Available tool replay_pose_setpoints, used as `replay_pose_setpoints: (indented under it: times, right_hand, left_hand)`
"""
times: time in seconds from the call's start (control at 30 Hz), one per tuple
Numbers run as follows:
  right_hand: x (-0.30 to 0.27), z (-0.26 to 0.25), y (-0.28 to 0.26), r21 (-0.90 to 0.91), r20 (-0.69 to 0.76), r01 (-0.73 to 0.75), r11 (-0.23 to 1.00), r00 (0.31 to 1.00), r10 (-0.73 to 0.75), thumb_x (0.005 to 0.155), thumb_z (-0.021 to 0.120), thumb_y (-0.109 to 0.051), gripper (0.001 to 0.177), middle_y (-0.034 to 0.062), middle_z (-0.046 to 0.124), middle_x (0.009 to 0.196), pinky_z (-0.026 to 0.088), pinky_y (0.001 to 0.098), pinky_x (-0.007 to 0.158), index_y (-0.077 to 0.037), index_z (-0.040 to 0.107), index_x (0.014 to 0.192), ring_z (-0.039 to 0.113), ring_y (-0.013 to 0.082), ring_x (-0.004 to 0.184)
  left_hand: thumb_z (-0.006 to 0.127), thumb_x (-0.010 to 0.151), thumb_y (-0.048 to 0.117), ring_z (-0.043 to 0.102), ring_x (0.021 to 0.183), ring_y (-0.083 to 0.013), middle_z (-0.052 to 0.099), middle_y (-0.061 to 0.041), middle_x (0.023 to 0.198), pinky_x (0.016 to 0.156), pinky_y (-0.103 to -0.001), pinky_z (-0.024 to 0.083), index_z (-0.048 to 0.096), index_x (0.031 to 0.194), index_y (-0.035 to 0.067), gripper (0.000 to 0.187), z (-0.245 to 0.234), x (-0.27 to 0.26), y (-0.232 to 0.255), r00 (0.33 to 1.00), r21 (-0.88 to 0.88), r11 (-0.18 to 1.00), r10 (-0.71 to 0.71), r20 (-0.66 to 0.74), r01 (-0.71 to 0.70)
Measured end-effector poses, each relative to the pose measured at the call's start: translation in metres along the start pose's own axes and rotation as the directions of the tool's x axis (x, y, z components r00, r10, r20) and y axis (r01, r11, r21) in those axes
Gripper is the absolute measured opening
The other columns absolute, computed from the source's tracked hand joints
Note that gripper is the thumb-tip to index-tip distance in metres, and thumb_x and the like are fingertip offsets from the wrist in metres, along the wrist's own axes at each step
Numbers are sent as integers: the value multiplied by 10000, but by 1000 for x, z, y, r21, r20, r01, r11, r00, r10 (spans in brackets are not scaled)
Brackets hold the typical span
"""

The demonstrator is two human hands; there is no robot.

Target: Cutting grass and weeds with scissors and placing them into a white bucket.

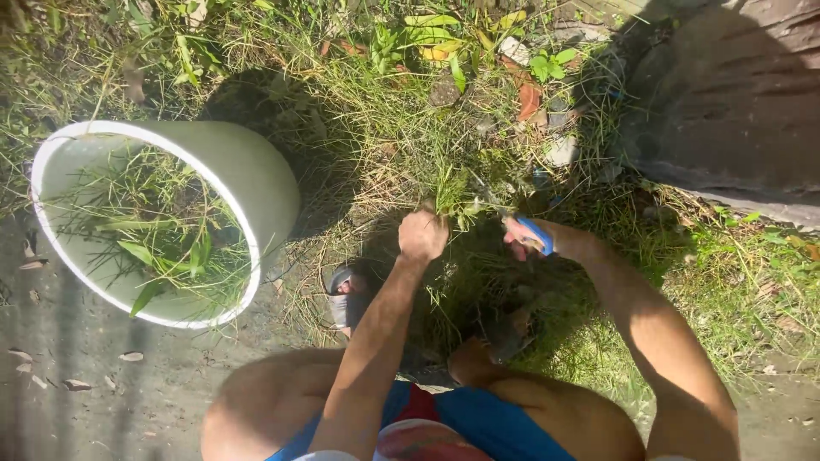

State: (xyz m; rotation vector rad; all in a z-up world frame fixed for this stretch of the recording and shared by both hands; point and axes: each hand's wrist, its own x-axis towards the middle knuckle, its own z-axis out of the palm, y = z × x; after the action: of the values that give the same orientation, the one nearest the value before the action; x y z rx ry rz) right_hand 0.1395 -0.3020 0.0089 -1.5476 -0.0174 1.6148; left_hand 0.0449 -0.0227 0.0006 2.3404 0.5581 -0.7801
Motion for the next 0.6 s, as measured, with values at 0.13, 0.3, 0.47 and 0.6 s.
replay_pose_setpoints:
  times: [0.13, 0.3, 0.47, 0.6]
  right_hand:
    - [41, 7, -58, -244, -16, -266, 933, 963, 270, 942, 329, -773, 755, -11, 636, 837, 425, 319, 662, -130, 652, 1168, 547, 132, 768]
    - [94, 14, -50, -89, 44, -51, 995, 998, 55, 970, 393, -749, 703, -15, 622, 798, 408, 282, 539, -79, 578, 1076, 583, 108, 735]
    - [90, 17, -35, 138, -56, 148, 979, 988, -141, 1012, 536, -587, 559, 15, 592, 599, 487, 317, 460, -67, 602, 818, 582, 150, 485]
    - [80, 4, 4, 164, 26, 428, 889, 899, -438, 969, 636, -498, 415, -8, 550, 569, 436, 302, 442, -106, 646, 833, 557, 124, 461]
  left_hand:
    - [480, 1022, 358, 734, 787, -380, 718, -222, 844, 728, -486, 606, 588, 1124, 40, 351, 6, -1, -12, 995, -150, 988, 12, -100, -27]
    - [523, 1040, 325, 723, 753, -382, 714, -214, 824, 698, -486, 594, 604, 1010, 45, 294, 4, 3, -20, 982, -227, 969, 52, -181, -93]
    - [571, 990, 274, 703, 667, -382, 706, -200, 754, 624, -489, 580, 625, 997, 34, 246, 19, 12, -39, 946, -211, 943, 201, -253, -257]
    - [576, 1035, 306, 676, 553, -310, 699, -146, 659, 598, -438, 573, 646, 865, 48, 317, 67, -8, -61, 965, -46, 966, 250, -75, -254]
